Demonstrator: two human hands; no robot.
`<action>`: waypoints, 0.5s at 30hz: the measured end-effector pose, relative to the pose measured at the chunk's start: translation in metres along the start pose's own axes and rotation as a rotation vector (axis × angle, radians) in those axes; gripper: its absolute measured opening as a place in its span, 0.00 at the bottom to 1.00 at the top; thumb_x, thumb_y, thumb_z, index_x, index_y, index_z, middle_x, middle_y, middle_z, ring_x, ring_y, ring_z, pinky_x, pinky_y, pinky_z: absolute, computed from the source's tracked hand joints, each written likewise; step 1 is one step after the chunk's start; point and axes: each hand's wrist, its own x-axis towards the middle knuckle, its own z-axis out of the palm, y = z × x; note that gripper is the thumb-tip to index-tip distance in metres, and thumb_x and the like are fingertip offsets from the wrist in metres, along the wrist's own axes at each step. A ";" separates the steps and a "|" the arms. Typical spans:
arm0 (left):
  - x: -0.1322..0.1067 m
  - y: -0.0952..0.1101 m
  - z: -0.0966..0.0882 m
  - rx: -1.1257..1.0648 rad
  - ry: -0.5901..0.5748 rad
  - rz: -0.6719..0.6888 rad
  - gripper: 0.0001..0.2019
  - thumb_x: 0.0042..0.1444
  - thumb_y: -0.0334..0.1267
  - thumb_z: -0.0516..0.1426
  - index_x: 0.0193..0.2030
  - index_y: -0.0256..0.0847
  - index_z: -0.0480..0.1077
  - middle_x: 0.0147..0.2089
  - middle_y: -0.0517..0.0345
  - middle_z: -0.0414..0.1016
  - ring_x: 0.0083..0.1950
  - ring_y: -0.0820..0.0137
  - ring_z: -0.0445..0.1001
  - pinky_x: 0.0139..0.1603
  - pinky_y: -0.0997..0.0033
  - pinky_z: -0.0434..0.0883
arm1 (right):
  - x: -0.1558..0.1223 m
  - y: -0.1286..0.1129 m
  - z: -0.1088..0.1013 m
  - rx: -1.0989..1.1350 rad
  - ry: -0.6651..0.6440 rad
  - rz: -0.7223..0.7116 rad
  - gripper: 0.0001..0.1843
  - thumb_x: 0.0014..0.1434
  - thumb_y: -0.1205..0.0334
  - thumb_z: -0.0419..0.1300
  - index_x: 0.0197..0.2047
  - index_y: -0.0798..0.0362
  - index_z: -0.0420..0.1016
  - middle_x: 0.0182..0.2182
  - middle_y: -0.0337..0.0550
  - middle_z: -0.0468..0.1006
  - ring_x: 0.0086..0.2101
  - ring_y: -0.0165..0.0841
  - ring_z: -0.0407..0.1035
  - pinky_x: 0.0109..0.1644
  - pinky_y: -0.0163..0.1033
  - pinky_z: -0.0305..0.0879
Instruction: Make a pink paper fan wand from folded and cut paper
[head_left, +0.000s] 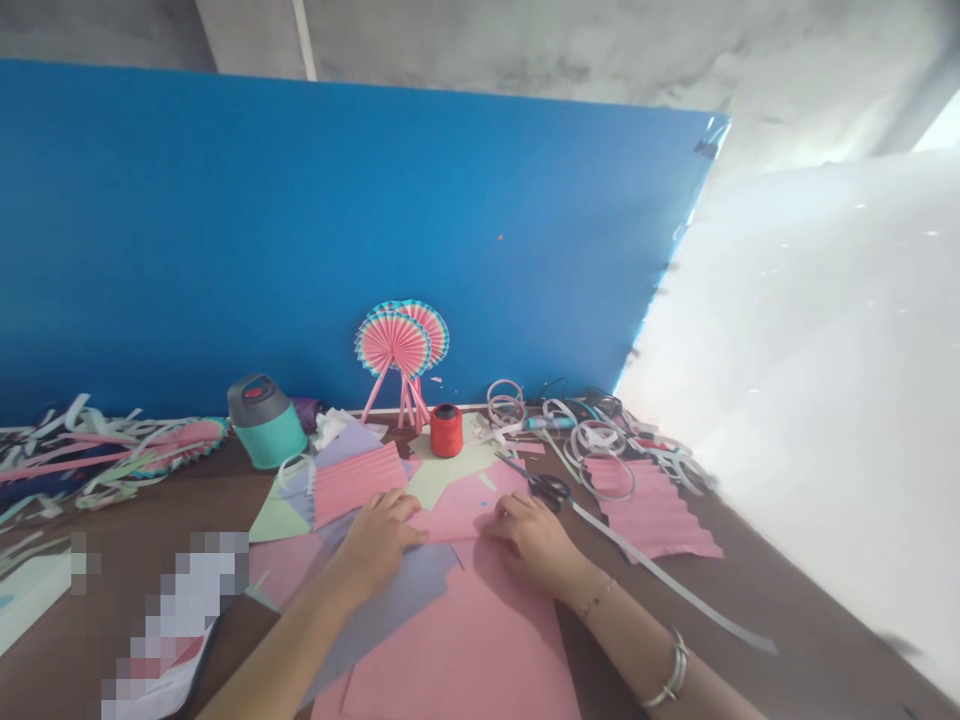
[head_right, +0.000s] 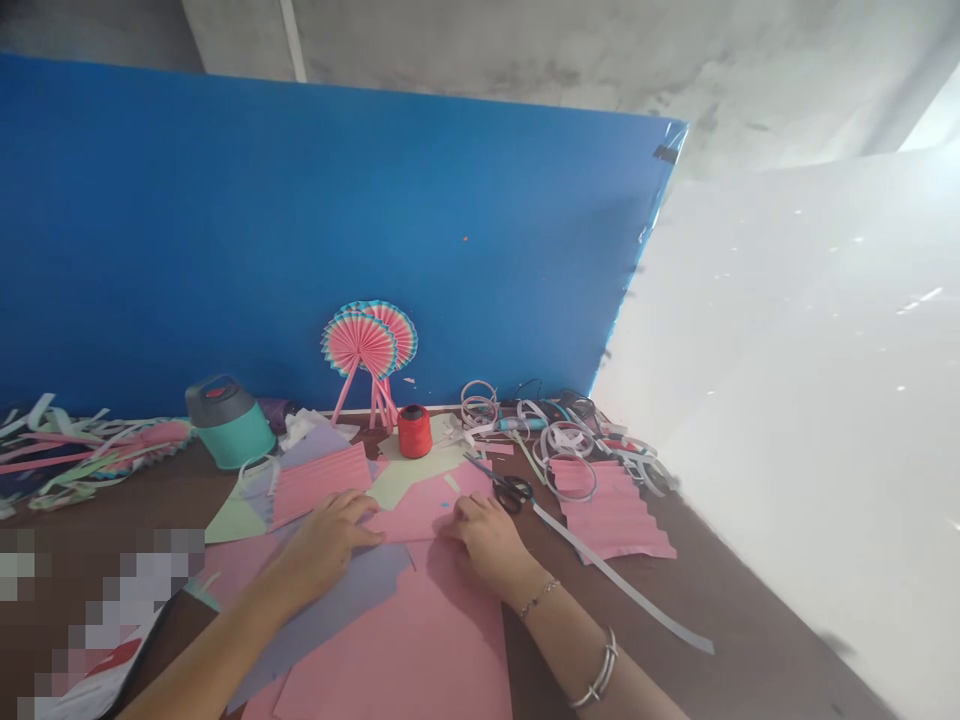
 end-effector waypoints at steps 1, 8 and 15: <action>0.000 -0.003 -0.001 -0.010 -0.002 -0.011 0.24 0.51 0.20 0.49 0.38 0.53 0.80 0.49 0.54 0.75 0.52 0.60 0.66 0.50 0.58 0.62 | 0.000 0.000 -0.001 -0.003 -0.002 -0.004 0.22 0.52 0.74 0.56 0.46 0.44 0.79 0.38 0.45 0.73 0.41 0.38 0.62 0.42 0.40 0.55; 0.004 -0.022 0.012 -0.207 0.175 -0.146 0.20 0.40 0.20 0.47 0.26 0.44 0.78 0.39 0.53 0.77 0.45 0.62 0.72 0.46 0.61 0.66 | -0.005 0.008 0.003 -0.007 0.040 -0.108 0.22 0.56 0.73 0.55 0.50 0.45 0.77 0.40 0.47 0.74 0.40 0.38 0.65 0.44 0.42 0.59; 0.004 -0.017 0.023 -0.494 0.448 -0.473 0.14 0.48 0.28 0.46 0.28 0.42 0.72 0.29 0.58 0.77 0.34 0.66 0.75 0.38 0.68 0.70 | -0.001 0.014 0.010 0.460 0.345 -0.011 0.16 0.59 0.70 0.53 0.45 0.51 0.80 0.34 0.45 0.74 0.32 0.31 0.70 0.36 0.36 0.67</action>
